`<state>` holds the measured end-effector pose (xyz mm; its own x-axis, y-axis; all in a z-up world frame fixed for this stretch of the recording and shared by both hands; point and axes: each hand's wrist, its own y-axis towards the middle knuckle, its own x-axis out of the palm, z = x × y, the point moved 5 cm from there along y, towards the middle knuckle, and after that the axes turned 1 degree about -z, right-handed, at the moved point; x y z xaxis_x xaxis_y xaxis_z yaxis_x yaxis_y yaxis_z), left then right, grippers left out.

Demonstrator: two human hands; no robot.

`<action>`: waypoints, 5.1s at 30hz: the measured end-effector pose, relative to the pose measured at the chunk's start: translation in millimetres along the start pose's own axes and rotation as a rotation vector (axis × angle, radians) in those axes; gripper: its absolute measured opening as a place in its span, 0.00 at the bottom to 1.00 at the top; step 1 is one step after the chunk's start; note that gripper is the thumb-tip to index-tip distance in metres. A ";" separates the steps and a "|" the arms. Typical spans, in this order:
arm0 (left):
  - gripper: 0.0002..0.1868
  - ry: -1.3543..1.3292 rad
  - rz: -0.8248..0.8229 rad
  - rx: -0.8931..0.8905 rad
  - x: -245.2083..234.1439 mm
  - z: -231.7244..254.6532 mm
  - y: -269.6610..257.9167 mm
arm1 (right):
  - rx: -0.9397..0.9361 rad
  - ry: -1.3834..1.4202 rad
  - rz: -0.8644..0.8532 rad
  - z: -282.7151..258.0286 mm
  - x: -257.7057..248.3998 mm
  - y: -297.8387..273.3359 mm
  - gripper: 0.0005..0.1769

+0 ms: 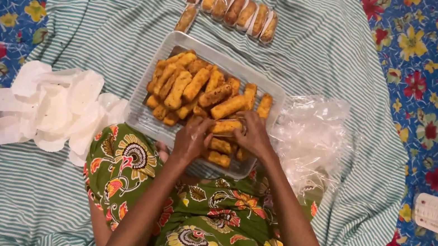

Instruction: Wrapping individual pieces of fried food in small paper slips and arranging them on a mat.

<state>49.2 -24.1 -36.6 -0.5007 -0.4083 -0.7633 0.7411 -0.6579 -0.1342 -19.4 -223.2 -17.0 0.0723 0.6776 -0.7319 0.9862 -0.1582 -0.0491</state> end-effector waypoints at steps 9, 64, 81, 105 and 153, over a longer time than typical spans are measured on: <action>0.19 -0.017 0.016 0.007 2.9 2.1 -2.3 | 0.053 -0.213 -0.340 2.3 14.9 9.2 0.37; 0.19 0.116 0.215 -0.014 -22.8 -0.9 62.9 | -0.100 -0.224 0.054 -76.0 -86.4 -11.4 0.30; 0.17 -0.049 0.264 -0.098 -28.6 8.6 57.3 | 0.011 0.168 0.145 -65.7 -102.1 -102.6 0.21; 0.55 -0.307 0.390 0.250 -106.2 102.8 -30.8 | 0.257 0.930 0.146 -97.7 -31.0 -98.9 0.24; 0.06 -0.232 0.242 0.230 -7.3 50.9 -61.0 | 0.378 1.229 0.278 -75.3 -97.1 -195.6 0.28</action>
<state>-15.1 -13.2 9.3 -0.4309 -0.6837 -0.5889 0.7441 -0.6384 0.1968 -208.1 -203.9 114.8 0.5500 0.7655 0.3340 0.8289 -0.4512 -0.3308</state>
